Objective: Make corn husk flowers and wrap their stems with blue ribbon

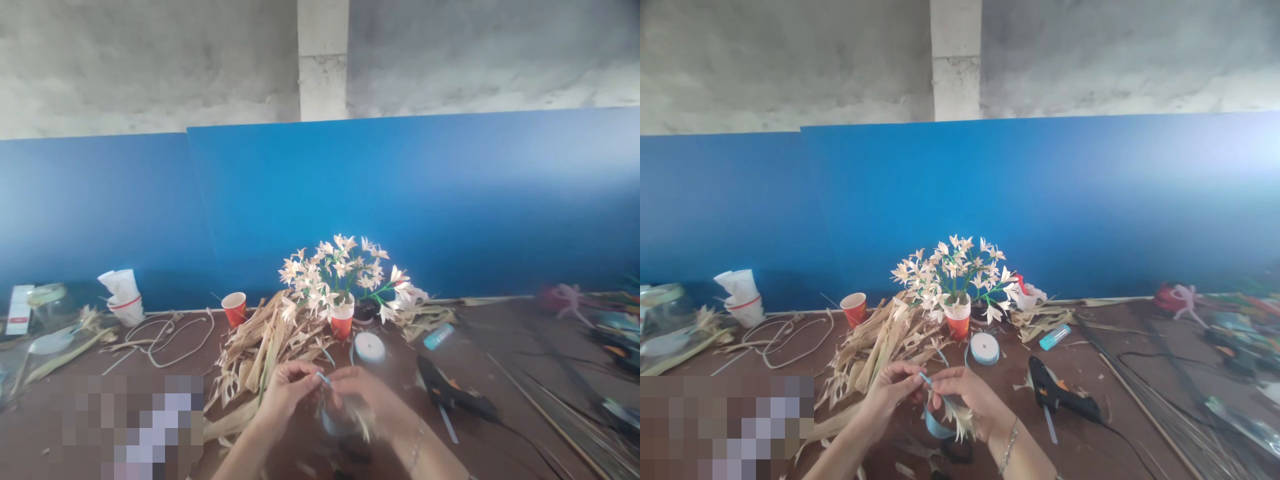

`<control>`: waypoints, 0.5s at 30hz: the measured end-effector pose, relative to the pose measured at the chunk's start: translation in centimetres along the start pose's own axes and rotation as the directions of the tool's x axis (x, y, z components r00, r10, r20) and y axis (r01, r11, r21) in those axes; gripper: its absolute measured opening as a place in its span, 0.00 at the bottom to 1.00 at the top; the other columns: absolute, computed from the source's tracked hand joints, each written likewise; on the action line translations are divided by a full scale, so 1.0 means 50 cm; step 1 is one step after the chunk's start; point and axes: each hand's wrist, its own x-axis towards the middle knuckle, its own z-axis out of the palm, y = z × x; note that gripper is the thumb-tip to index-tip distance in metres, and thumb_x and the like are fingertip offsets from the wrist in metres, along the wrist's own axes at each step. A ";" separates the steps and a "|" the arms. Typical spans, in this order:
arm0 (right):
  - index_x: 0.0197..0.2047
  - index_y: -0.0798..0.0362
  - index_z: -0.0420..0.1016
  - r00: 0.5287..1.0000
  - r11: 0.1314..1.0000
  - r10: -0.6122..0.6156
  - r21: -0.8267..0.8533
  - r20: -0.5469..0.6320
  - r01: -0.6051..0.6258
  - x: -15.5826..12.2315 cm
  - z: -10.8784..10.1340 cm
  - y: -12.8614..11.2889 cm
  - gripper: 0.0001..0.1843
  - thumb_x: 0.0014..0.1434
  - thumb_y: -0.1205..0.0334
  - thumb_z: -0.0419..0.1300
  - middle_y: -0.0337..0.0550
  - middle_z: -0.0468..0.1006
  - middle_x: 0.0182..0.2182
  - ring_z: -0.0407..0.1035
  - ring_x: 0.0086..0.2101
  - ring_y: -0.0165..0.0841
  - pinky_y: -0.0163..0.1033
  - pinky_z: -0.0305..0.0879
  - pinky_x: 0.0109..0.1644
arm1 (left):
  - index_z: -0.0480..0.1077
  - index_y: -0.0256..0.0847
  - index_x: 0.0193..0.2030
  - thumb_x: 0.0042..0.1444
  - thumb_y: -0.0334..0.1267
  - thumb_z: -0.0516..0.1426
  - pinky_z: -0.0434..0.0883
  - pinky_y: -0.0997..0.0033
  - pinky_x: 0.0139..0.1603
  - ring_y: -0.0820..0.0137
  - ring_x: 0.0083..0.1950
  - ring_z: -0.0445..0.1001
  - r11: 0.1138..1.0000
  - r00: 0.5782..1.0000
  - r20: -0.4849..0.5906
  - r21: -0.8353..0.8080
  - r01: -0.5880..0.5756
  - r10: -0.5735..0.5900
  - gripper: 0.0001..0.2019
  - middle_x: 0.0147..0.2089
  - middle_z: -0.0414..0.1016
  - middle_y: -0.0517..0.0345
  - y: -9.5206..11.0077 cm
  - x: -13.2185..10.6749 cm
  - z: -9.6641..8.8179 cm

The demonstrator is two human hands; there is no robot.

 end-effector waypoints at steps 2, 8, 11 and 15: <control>0.26 0.57 0.78 1.000 1.000 0.002 -0.018 0.011 -0.002 0.000 -0.003 0.002 0.12 0.39 0.57 0.66 0.38 0.73 0.16 0.67 0.21 0.28 0.32 0.59 0.26 | 0.74 0.35 0.23 0.33 0.43 0.71 0.64 0.78 0.22 0.78 0.19 0.67 1.000 0.999 0.023 -0.004 -0.022 0.022 0.15 0.22 0.77 0.58 0.003 -0.002 0.002; 0.28 0.57 0.77 0.999 0.973 -0.030 -0.228 0.039 0.038 0.004 -0.014 -0.005 0.08 0.43 0.61 0.63 0.40 0.77 0.21 0.67 0.21 0.28 0.32 0.59 0.26 | 0.70 0.36 0.22 0.39 0.45 0.68 0.62 0.77 0.23 0.76 0.19 0.66 0.996 0.997 0.051 0.073 -0.057 0.053 0.15 0.17 0.73 0.59 0.004 -0.005 0.008; 0.35 0.54 0.76 0.940 0.789 -0.342 -0.548 -0.017 0.277 0.000 -0.003 -0.006 0.09 0.46 0.67 0.61 0.40 0.80 0.29 0.70 0.29 0.32 0.35 0.62 0.35 | 0.68 0.37 0.21 0.39 0.45 0.67 0.58 0.77 0.19 0.78 0.16 0.62 0.995 0.998 -0.030 0.093 -0.047 0.050 0.15 0.14 0.68 0.63 -0.006 -0.003 0.013; 0.32 0.50 0.74 0.669 0.222 -0.737 -0.897 0.102 0.382 -0.002 0.019 0.015 0.07 0.50 0.70 0.58 0.38 0.77 0.26 0.69 0.30 0.34 0.46 0.57 0.48 | 0.68 0.37 0.20 0.39 0.43 0.66 0.56 0.78 0.17 0.78 0.15 0.61 0.987 0.992 -0.103 0.145 -0.062 0.078 0.13 0.13 0.66 0.64 -0.015 0.000 0.019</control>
